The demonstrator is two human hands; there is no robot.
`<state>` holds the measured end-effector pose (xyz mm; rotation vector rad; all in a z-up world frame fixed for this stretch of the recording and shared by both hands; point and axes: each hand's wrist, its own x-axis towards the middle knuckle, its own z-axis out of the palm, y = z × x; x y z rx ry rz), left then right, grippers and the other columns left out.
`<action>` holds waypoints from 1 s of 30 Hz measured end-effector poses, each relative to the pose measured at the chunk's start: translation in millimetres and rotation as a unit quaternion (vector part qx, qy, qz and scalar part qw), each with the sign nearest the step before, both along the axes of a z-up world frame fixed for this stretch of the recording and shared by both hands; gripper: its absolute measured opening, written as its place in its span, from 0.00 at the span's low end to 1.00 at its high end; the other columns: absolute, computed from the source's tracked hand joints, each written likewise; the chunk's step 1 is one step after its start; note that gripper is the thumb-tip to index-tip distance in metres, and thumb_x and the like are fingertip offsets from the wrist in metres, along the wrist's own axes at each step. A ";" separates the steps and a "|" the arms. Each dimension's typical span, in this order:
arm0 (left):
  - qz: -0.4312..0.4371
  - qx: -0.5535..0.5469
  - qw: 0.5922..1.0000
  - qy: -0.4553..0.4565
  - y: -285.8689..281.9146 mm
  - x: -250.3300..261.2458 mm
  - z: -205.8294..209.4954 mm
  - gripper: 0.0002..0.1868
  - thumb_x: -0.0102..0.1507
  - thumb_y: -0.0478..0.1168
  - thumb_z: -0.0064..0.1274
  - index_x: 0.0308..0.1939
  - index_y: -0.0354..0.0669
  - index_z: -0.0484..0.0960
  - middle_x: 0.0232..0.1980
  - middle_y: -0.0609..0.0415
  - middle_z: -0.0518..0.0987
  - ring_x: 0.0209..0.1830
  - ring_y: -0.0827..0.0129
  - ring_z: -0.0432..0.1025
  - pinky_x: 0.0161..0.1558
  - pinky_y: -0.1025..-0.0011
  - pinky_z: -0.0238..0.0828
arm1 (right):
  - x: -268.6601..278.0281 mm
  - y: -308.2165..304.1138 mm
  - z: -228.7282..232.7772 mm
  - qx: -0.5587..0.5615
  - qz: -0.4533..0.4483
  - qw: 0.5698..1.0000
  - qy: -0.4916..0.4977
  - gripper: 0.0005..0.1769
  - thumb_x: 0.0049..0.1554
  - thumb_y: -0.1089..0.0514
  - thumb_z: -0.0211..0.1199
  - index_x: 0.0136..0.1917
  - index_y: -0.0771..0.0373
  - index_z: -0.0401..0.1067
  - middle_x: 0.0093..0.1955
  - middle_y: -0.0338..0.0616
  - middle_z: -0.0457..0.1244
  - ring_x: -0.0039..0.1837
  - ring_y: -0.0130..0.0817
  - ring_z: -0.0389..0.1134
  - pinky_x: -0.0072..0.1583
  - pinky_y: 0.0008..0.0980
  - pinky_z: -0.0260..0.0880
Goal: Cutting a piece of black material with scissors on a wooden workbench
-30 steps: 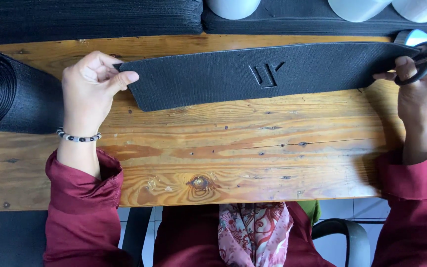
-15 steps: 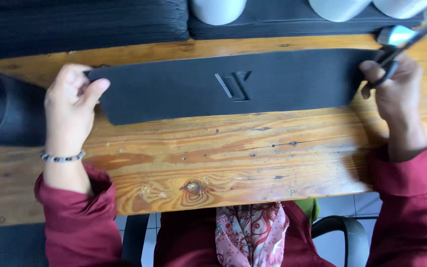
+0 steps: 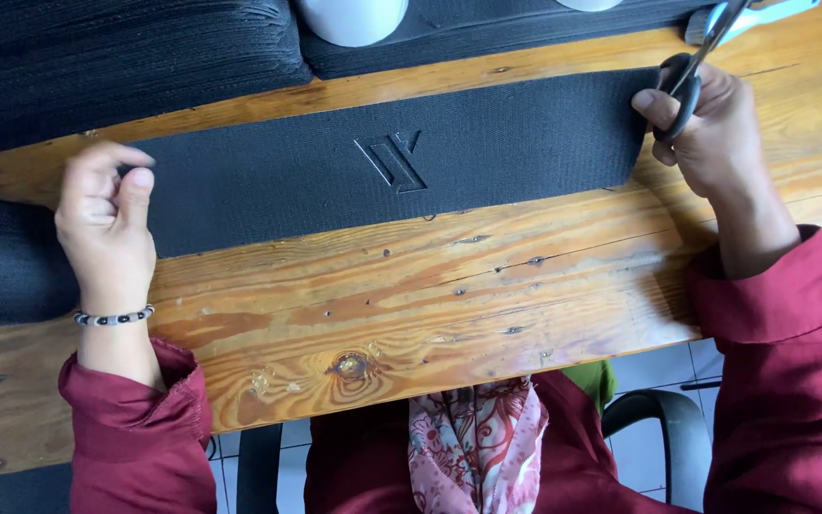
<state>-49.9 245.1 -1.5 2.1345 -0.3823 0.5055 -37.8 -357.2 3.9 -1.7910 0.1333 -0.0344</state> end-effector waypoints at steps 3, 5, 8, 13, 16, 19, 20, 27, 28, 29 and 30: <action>0.044 0.059 0.996 0.058 4.4 -3.0 -2.7 0.09 0.84 0.34 0.46 0.58 0.38 0.83 0.54 0.52 0.80 0.49 0.68 0.70 0.55 0.71 0.63 | 0.6 -0.5 -2.5 -0.006 -0.019 1.000 0.012 0.13 0.64 0.59 0.67 0.44 0.50 0.63 0.31 0.29 0.50 0.30 0.17 0.48 0.27 0.17 0.50; 0.048 0.029 0.990 0.130 -3.2 -6.2 10.2 0.11 0.81 0.35 0.44 0.61 0.41 0.81 0.49 0.59 0.77 0.38 0.76 0.60 0.44 0.75 0.53 | 1.3 1.5 -0.4 -0.006 -0.022 1.000 0.017 0.12 0.64 0.59 0.67 0.46 0.50 0.64 0.31 0.28 0.50 0.29 0.17 0.48 0.27 0.17 0.48; 0.025 -0.006 0.974 0.227 -7.3 -11.8 26.2 0.18 0.74 0.31 0.45 0.67 0.44 0.78 0.39 0.65 0.68 0.30 0.83 0.52 0.35 0.81 0.46 | 2.0 1.9 2.7 -0.012 -0.026 0.999 0.027 0.13 0.65 0.59 0.66 0.44 0.49 0.63 0.30 0.28 0.49 0.28 0.17 0.45 0.28 0.18 0.43; -0.008 -0.028 0.972 0.234 7.3 -10.1 15.6 0.21 0.70 0.26 0.54 0.67 0.41 0.74 0.41 0.59 0.68 0.40 0.81 0.60 0.47 0.84 0.55 | 3.5 0.3 2.4 -0.023 -0.031 0.999 0.036 0.12 0.65 0.58 0.66 0.45 0.49 0.63 0.30 0.29 0.49 0.29 0.17 0.45 0.28 0.18 0.42; 0.003 -0.035 0.970 0.239 9.4 -8.1 11.5 0.21 0.71 0.24 0.52 0.67 0.43 0.72 0.39 0.58 0.68 0.36 0.79 0.60 0.43 0.81 0.57 | 3.7 2.2 1.4 -0.015 -0.015 0.999 0.031 0.11 0.66 0.58 0.67 0.48 0.50 0.64 0.31 0.28 0.51 0.28 0.17 0.46 0.27 0.18 0.44; 0.001 -0.025 0.972 0.232 8.1 -7.4 13.4 0.20 0.72 0.24 0.49 0.66 0.42 0.70 0.32 0.58 0.64 0.30 0.78 0.55 0.37 0.79 0.51 | 2.4 6.0 4.6 -0.020 0.002 0.999 0.026 0.11 0.67 0.59 0.65 0.47 0.50 0.63 0.31 0.28 0.49 0.28 0.17 0.44 0.28 0.18 0.42; 0.001 -0.031 0.974 0.223 8.4 -7.1 11.9 0.20 0.72 0.24 0.49 0.67 0.41 0.70 0.32 0.57 0.66 0.30 0.78 0.57 0.37 0.79 0.52 | 2.6 5.3 4.3 -0.019 0.000 0.999 0.029 0.11 0.67 0.59 0.65 0.47 0.50 0.63 0.31 0.28 0.49 0.28 0.17 0.44 0.27 0.18 0.42; 0.040 -0.099 0.975 0.195 4.2 -4.7 4.4 0.31 0.70 0.25 0.58 0.73 0.45 0.64 0.41 0.50 0.75 0.36 0.78 0.66 0.45 0.82 0.65 | 5.4 -7.1 -7.0 -0.067 -0.016 0.998 0.012 0.14 0.69 0.60 0.66 0.47 0.53 0.61 0.32 0.32 0.51 0.29 0.19 0.48 0.29 0.19 0.49; 0.045 -0.099 0.975 0.195 3.3 -4.5 3.5 0.31 0.70 0.25 0.58 0.73 0.45 0.64 0.41 0.50 0.75 0.36 0.78 0.66 0.45 0.82 0.65 | 4.6 -8.5 -6.2 -0.066 -0.011 0.998 0.011 0.14 0.69 0.60 0.66 0.47 0.53 0.61 0.32 0.32 0.51 0.29 0.19 0.48 0.29 0.19 0.49; 0.048 -0.131 0.970 0.198 2.4 -4.2 2.6 0.32 0.69 0.27 0.60 0.74 0.46 0.64 0.41 0.51 0.76 0.36 0.79 0.67 0.46 0.82 0.67 | 3.9 -9.9 -5.5 -0.077 -0.022 0.997 0.010 0.14 0.70 0.60 0.66 0.47 0.51 0.61 0.33 0.31 0.51 0.30 0.18 0.48 0.30 0.20 0.47; 0.050 -0.164 0.965 0.201 0.9 -3.0 1.3 0.34 0.67 0.28 0.62 0.74 0.47 0.65 0.42 0.51 0.78 0.37 0.81 0.68 0.47 0.83 0.69 | 2.9 -12.1 -4.3 -0.089 -0.033 0.995 0.009 0.15 0.71 0.60 0.66 0.47 0.50 0.61 0.34 0.30 0.51 0.31 0.17 0.47 0.31 0.21 0.44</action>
